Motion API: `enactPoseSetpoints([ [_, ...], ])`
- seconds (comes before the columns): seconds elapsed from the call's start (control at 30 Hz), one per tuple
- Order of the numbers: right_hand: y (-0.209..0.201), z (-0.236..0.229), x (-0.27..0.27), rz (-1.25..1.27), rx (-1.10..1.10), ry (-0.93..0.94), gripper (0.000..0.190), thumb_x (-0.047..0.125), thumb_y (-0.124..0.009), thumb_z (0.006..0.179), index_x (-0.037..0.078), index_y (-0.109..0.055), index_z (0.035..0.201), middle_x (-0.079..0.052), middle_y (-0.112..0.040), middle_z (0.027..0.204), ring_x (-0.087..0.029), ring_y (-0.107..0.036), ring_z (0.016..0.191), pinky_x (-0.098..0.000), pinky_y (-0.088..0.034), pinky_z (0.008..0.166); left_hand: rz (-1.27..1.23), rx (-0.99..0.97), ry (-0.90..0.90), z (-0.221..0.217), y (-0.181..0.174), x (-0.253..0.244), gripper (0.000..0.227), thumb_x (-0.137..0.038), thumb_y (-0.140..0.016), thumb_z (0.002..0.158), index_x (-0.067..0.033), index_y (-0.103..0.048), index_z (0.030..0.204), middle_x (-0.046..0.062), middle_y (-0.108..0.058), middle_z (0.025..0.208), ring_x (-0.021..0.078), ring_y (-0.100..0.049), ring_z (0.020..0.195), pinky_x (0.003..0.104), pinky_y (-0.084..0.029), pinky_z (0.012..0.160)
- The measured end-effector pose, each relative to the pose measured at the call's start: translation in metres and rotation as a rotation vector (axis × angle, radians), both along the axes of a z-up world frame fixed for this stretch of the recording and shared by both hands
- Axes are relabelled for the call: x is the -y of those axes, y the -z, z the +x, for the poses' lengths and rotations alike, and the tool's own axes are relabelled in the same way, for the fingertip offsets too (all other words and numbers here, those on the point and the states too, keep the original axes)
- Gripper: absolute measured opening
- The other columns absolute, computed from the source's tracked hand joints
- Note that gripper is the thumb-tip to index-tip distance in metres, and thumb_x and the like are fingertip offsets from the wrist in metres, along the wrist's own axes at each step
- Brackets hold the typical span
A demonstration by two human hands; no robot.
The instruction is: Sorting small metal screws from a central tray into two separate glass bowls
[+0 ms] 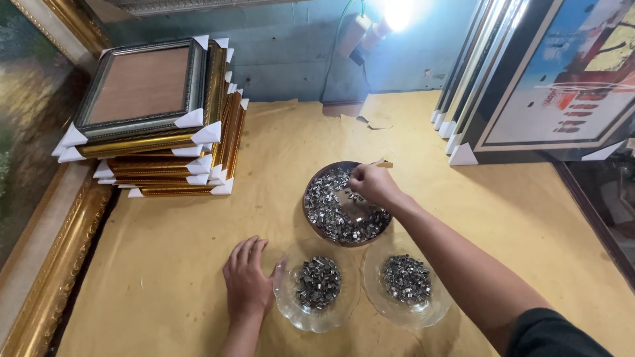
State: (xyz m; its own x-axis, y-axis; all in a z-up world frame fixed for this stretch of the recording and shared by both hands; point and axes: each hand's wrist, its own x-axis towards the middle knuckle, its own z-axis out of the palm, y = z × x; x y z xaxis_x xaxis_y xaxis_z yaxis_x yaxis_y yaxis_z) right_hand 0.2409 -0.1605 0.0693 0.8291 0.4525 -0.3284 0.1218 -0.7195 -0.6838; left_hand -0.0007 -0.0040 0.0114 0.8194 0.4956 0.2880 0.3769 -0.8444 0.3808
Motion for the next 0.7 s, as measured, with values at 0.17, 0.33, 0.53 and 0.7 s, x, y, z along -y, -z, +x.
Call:
enactPoseSetpoints([
  [0.17,-0.016,-0.001,0.013,0.335,-0.314,0.151,0.005,0.007,-0.047,0.080,0.009,-0.045,0.077,-0.007,-0.061,0.074,-0.008,-0.044,0.051,-0.0197,-0.032,0.042,-0.020,0.009,-0.008,0.000,-0.002,0.001,0.050,-0.053,-0.053,0.073,-0.0162,-0.056,0.107,0.002,-0.053,0.120,0.0223,-0.042,0.116,0.043,-0.032,0.093],
  [0.33,-0.010,0.010,0.016,-0.004,-0.057,0.022,0.020,0.026,-0.054,0.083,0.011,-0.066,0.088,-0.001,-0.065,0.076,-0.008,-0.049,0.057,-0.0231,-0.038,0.050,-0.031,0.001,-0.013,0.001,0.001,0.000,0.049,-0.052,-0.053,0.073,-0.0171,-0.056,0.107,0.001,-0.052,0.120,0.0220,-0.041,0.116,0.044,-0.032,0.094],
  [0.53,0.029,0.026,0.020,-0.278,0.340,-0.324,0.016,0.024,-0.071,0.071,0.018,-0.070,0.085,0.000,-0.066,0.086,-0.015,-0.060,0.079,-0.0277,-0.049,0.071,0.003,-0.010,-0.009,0.001,0.003,-0.001,0.053,-0.056,-0.050,0.074,-0.0169,-0.056,0.109,0.002,-0.052,0.121,0.0222,-0.042,0.116,0.043,-0.033,0.093],
  [0.7,0.018,0.016,0.026,-0.338,0.382,-0.359,0.011,0.021,-0.069,0.072,0.015,-0.069,0.082,-0.005,-0.066,0.080,-0.018,-0.062,0.075,-0.0301,-0.052,0.067,0.010,0.008,-0.009,0.000,0.005,-0.001,0.052,-0.054,-0.053,0.073,-0.0168,-0.056,0.108,0.002,-0.053,0.120,0.0228,-0.043,0.116,0.043,-0.033,0.093],
])
